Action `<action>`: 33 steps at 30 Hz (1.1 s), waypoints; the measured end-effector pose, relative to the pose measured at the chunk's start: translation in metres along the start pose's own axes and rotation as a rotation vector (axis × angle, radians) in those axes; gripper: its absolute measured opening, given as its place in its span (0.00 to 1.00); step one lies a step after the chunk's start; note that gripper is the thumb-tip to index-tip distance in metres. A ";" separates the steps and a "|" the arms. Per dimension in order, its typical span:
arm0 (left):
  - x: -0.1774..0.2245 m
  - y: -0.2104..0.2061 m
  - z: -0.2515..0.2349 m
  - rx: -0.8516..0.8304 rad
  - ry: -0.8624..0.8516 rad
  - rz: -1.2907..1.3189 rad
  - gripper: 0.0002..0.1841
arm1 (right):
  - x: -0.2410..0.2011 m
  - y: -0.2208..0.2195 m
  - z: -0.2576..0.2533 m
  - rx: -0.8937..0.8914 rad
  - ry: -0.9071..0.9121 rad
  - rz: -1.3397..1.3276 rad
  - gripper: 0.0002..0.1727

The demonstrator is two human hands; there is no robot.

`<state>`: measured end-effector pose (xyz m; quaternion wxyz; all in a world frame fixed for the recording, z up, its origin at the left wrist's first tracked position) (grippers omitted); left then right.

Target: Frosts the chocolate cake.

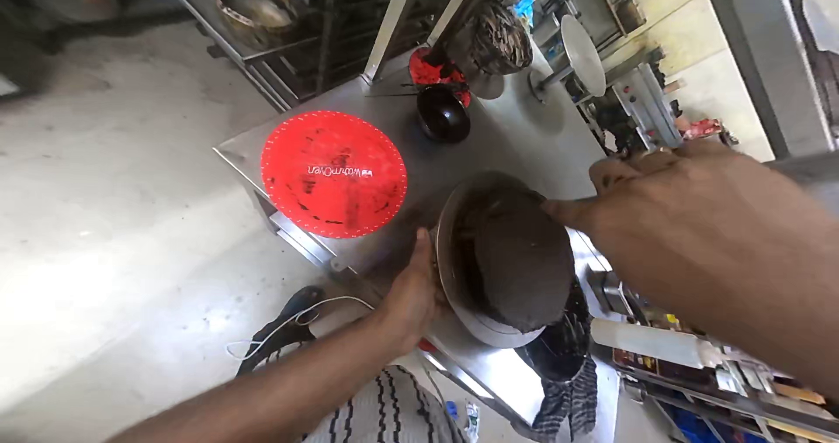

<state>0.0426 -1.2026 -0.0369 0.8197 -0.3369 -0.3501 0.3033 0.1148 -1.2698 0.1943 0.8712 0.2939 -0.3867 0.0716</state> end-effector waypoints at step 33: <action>-0.024 0.006 0.019 -0.037 -0.013 -0.249 0.44 | -0.089 -0.332 0.230 -0.857 -0.926 -0.878 0.13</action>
Point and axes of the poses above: each hand's wrist, its own z-axis away from the middle knuckle, its own y-axis out of the back of the hand, x = y × z, the point moved 3 cm from there along -z, towards the middle knuckle, and after that the axes turned 7 degrees about z, right-handed, at the moved point
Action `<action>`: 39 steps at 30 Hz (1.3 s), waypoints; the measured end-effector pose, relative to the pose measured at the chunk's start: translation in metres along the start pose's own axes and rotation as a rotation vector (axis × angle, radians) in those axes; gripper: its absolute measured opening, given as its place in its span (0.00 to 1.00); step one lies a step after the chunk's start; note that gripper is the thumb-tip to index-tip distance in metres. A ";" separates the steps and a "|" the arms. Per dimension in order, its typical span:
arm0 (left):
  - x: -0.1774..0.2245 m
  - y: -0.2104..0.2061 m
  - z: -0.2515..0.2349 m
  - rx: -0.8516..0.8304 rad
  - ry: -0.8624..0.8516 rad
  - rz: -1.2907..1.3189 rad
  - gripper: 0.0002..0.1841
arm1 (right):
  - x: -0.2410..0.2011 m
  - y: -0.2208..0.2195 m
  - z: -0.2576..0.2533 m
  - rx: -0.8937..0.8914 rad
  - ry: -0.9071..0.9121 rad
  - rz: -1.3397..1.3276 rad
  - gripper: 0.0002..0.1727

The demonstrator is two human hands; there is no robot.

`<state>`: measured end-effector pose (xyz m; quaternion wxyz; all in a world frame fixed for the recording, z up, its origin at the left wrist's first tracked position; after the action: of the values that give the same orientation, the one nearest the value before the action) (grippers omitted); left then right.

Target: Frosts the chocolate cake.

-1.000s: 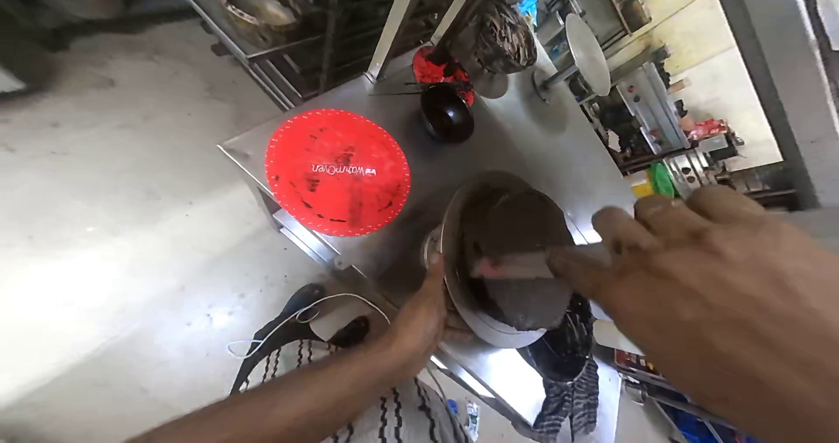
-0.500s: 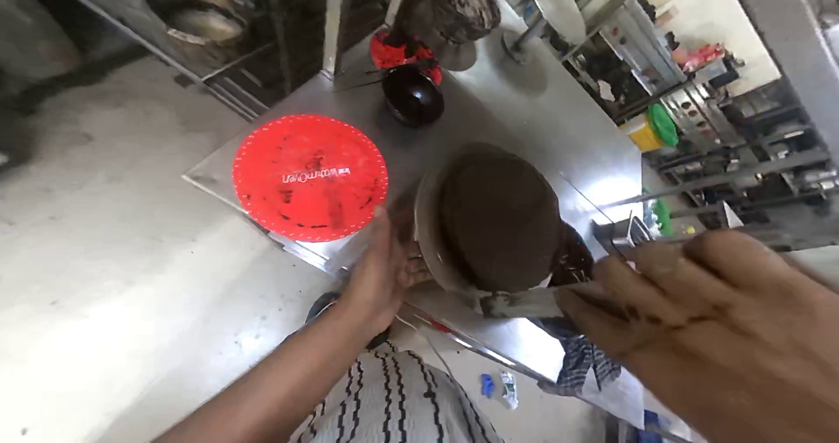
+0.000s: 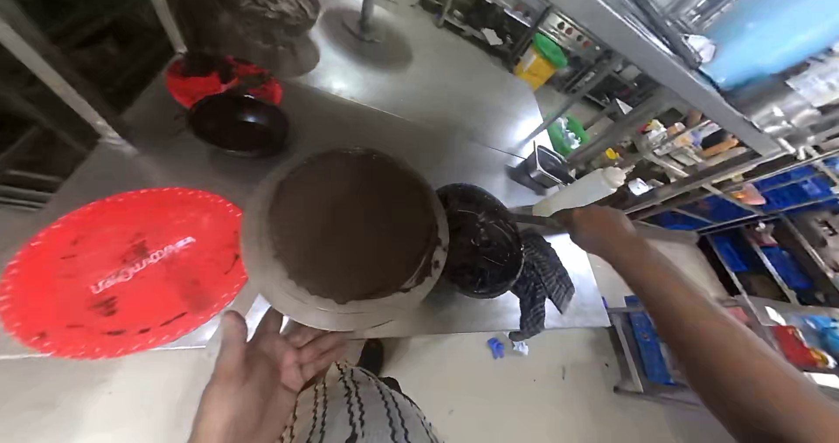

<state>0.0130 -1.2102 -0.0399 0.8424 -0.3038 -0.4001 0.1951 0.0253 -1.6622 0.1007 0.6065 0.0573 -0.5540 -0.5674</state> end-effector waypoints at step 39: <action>-0.001 -0.002 -0.003 0.015 -0.152 0.157 0.41 | 0.004 0.022 0.064 0.093 0.617 -1.118 0.15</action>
<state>0.0147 -1.2133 -0.0404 0.7940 -0.3125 -0.4362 0.2857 -0.0089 -1.6220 0.1427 0.3475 0.5244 -0.2644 -0.7310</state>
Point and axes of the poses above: each hand's wrist, its own z-axis away from the middle knuckle, its own y-axis out of the back of the hand, x = y × z, the point moved 3 cm from there along -z, towards the middle knuckle, and after that the axes turned 7 degrees about z, right-handed, at the moved point
